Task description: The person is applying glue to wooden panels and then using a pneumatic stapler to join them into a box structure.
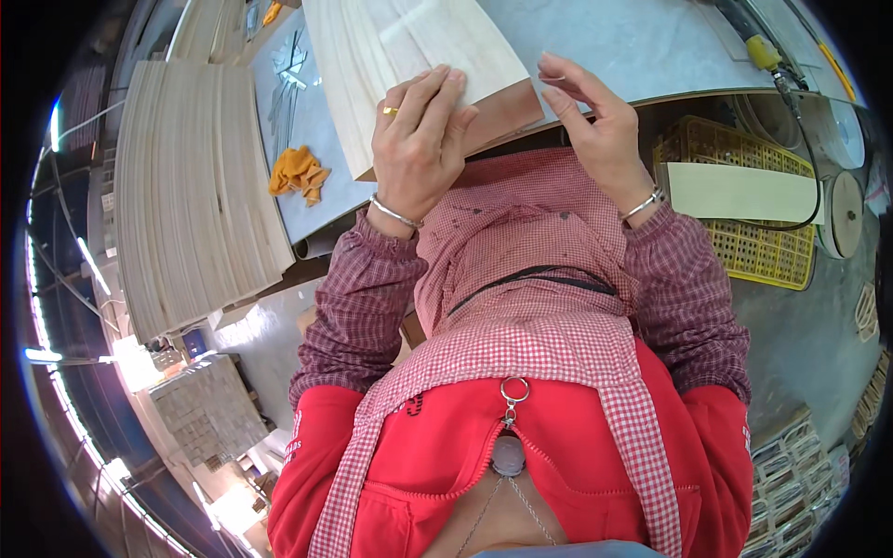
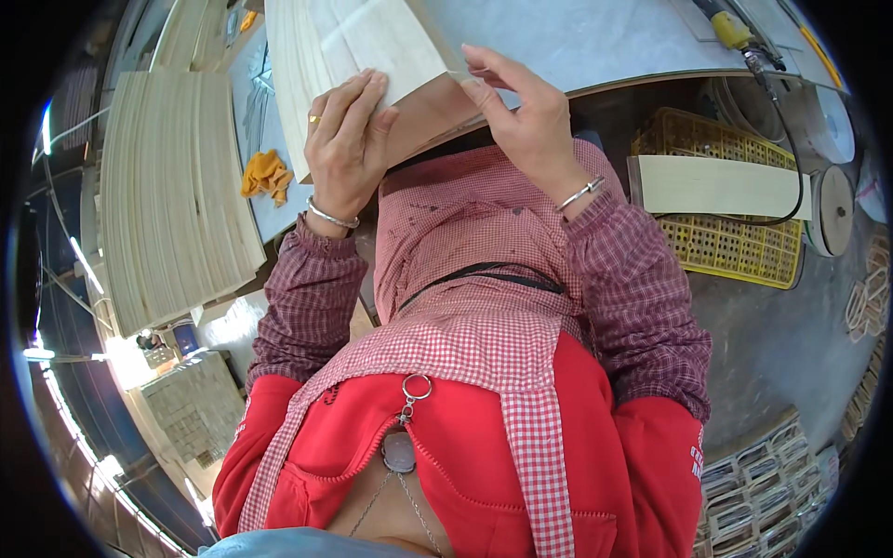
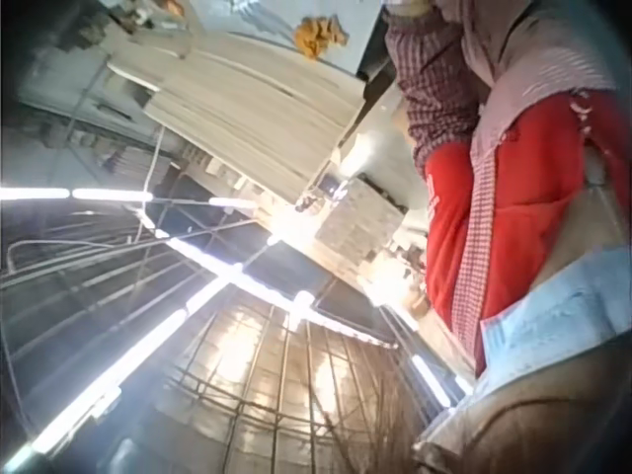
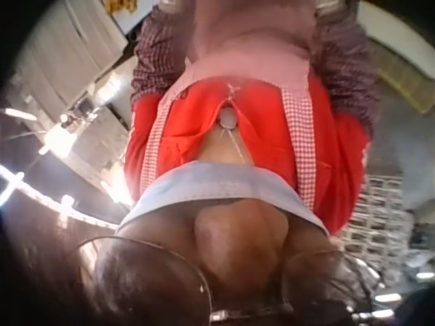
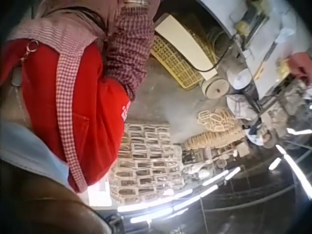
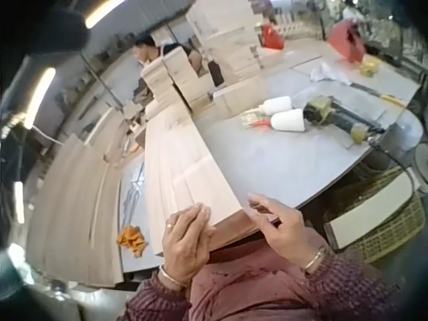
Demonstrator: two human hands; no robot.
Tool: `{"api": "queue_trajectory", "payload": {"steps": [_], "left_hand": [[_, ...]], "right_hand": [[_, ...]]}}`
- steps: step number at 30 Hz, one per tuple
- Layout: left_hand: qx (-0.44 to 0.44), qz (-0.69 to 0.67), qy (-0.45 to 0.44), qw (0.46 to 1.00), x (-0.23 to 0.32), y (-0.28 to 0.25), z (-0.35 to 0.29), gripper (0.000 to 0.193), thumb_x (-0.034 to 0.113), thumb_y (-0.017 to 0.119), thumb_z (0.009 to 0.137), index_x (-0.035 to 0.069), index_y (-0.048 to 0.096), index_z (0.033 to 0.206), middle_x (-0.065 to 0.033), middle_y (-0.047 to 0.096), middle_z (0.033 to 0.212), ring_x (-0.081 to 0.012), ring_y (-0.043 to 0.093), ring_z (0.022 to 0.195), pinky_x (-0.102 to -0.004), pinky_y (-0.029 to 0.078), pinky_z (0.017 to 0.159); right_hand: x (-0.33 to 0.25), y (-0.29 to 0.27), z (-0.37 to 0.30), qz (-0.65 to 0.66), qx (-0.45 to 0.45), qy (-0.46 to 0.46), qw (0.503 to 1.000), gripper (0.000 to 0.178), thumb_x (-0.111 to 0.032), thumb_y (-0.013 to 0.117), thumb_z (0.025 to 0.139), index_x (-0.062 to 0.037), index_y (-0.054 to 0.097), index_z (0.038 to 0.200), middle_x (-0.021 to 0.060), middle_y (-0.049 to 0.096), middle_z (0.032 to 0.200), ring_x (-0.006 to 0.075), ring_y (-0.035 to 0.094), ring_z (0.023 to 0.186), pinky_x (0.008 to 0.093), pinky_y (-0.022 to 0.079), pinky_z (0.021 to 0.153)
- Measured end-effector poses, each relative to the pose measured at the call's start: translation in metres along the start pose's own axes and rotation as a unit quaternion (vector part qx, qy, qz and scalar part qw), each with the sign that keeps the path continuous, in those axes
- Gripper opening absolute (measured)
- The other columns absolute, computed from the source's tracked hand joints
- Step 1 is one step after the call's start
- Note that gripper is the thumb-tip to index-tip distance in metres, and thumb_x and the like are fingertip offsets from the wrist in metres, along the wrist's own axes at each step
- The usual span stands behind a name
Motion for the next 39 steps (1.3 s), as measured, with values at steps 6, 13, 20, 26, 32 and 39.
{"api": "queue_trajectory", "payload": {"steps": [6, 13, 20, 26, 32, 39], "left_hand": [[-0.026, 0.004, -0.013, 1.000, -0.004, 0.005, 0.004, 0.030, 0.013, 0.070, 0.078, 0.004, 0.067, 0.106, -0.0072, 0.063, 0.110, -0.0237, 0.060, 0.096, -0.0330, 0.047, 0.084], [-0.032, -0.001, -0.029, 0.999, 0.001, -0.010, 0.008, 0.035, 0.001, 0.066, 0.073, 0.002, 0.065, 0.107, -0.0098, 0.063, 0.111, -0.0251, 0.060, 0.097, -0.0341, 0.047, 0.086], [-0.030, 0.007, -0.030, 0.999, 0.010, -0.011, 0.004, 0.037, 0.005, 0.065, 0.076, 0.001, 0.062, 0.112, -0.0109, 0.061, 0.115, -0.0271, 0.060, 0.102, -0.0342, 0.048, 0.087], [-0.025, 0.012, -0.023, 0.999, 0.014, -0.020, 0.007, 0.037, 0.009, 0.065, 0.078, 0.000, 0.059, 0.113, -0.0107, 0.059, 0.117, -0.0254, 0.059, 0.104, -0.0327, 0.047, 0.087], [-0.020, 0.013, -0.025, 0.999, 0.009, -0.021, 0.006, 0.036, 0.010, 0.065, 0.078, 0.001, 0.059, 0.112, -0.0103, 0.059, 0.117, -0.0245, 0.058, 0.105, -0.0327, 0.047, 0.088], [-0.016, 0.007, -0.038, 0.999, 0.007, -0.020, 0.006, 0.036, 0.011, 0.065, 0.078, 0.001, 0.059, 0.112, -0.0094, 0.058, 0.117, -0.0242, 0.057, 0.106, -0.0327, 0.046, 0.089]], "right_hand": [[0.006, 0.007, -0.004, 0.026, -0.017, 0.008, 0.999, 0.029, -0.006, 0.062, 0.087, -0.0039, 0.063, 0.115, 0.0059, 0.067, 0.109, 0.0146, 0.063, 0.090, 0.0231, 0.049, 0.082], [-0.017, 0.006, 0.001, -0.004, 0.031, -0.024, 0.999, 0.023, -0.006, 0.064, 0.084, -0.0024, 0.066, 0.106, 0.0076, 0.069, 0.100, 0.0173, 0.064, 0.079, 0.0254, 0.050, 0.071], [-0.029, 0.006, -0.007, -0.147, 0.068, -0.133, 0.978, 0.021, 0.002, 0.065, 0.078, -0.0013, 0.061, 0.098, 0.0091, 0.066, 0.091, 0.0239, 0.061, 0.069, 0.0304, 0.049, 0.062], [-0.031, 0.012, -0.008, -0.160, 0.060, -0.187, 0.967, 0.021, 0.002, 0.065, 0.078, -0.0007, 0.061, 0.098, 0.0096, 0.066, 0.092, 0.0245, 0.061, 0.070, 0.0310, 0.049, 0.061], [-0.028, 0.015, -0.005, -0.171, 0.032, -0.172, 0.970, 0.021, 0.002, 0.064, 0.078, -0.0006, 0.062, 0.098, 0.0101, 0.066, 0.092, 0.0251, 0.061, 0.070, 0.0310, 0.049, 0.061], [-0.031, 0.014, -0.003, -0.174, 0.023, -0.172, 0.969, 0.019, 0.003, 0.064, 0.078, -0.0002, 0.063, 0.097, 0.0104, 0.066, 0.092, 0.0252, 0.061, 0.070, 0.0308, 0.049, 0.062]]}}
Point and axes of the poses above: each hand's wrist, its own z-axis towards the middle knuckle, its own y-axis out of the palm, x = y × z, the point moved 8 cm from there along z, towards the middle knuckle
